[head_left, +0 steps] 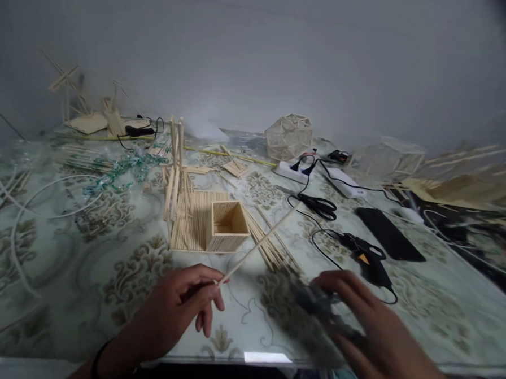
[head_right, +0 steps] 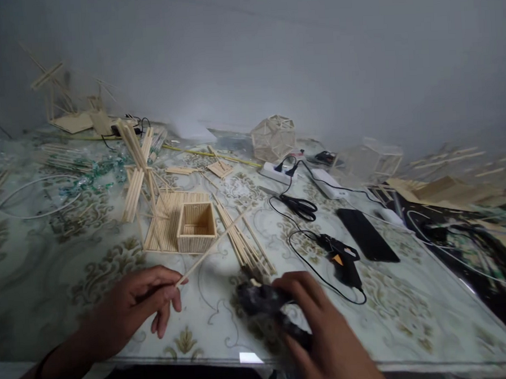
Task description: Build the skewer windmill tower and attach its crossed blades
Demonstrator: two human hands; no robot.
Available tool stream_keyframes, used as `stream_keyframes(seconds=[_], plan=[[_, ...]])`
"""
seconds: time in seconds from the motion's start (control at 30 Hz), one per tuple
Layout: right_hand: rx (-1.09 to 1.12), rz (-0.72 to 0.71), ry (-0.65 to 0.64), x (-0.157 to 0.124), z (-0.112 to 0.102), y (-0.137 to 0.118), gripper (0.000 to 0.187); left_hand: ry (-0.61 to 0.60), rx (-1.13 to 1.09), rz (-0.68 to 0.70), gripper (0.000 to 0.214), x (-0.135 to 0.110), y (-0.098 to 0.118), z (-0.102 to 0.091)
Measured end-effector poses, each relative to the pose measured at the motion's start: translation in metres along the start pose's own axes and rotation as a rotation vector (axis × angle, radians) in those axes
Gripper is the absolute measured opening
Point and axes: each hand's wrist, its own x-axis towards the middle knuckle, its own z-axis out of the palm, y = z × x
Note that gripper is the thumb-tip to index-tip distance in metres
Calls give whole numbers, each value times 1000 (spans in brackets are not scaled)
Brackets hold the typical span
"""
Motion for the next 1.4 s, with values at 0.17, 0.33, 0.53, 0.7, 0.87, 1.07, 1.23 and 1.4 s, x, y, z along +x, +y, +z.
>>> stream_keyframes(seconds=[0.17, 0.33, 0.53, 0.7, 0.87, 1.07, 1.23, 1.4], plan=[[146, -13, -153, 19, 25, -33, 38, 2, -115, 34, 20, 3, 2, 17], [207, 10, -205, 28, 35, -46, 46, 1, -195, 1, 19, 2, -2, 23], [261, 53, -282, 31, 41, -54, 22, -38, -247, -1, 22, -2, -2, 25], [268, 59, -314, 34, 40, -53, 7, -58, -234, 20, 26, -3, -6, 17], [287, 95, -331, 36, 37, -51, 19, 84, -5, 167, 12, -4, -4, -6], [286, 91, -369, 37, 36, -48, 23, 234, 187, 117, 15, -4, 1, -23], [331, 113, -411, 40, 35, -53, 28, 324, 183, 86, 11, -1, 5, -21], [349, 128, -439, 40, 36, -55, 34, 267, 79, 132, 41, 1, -3, -23]])
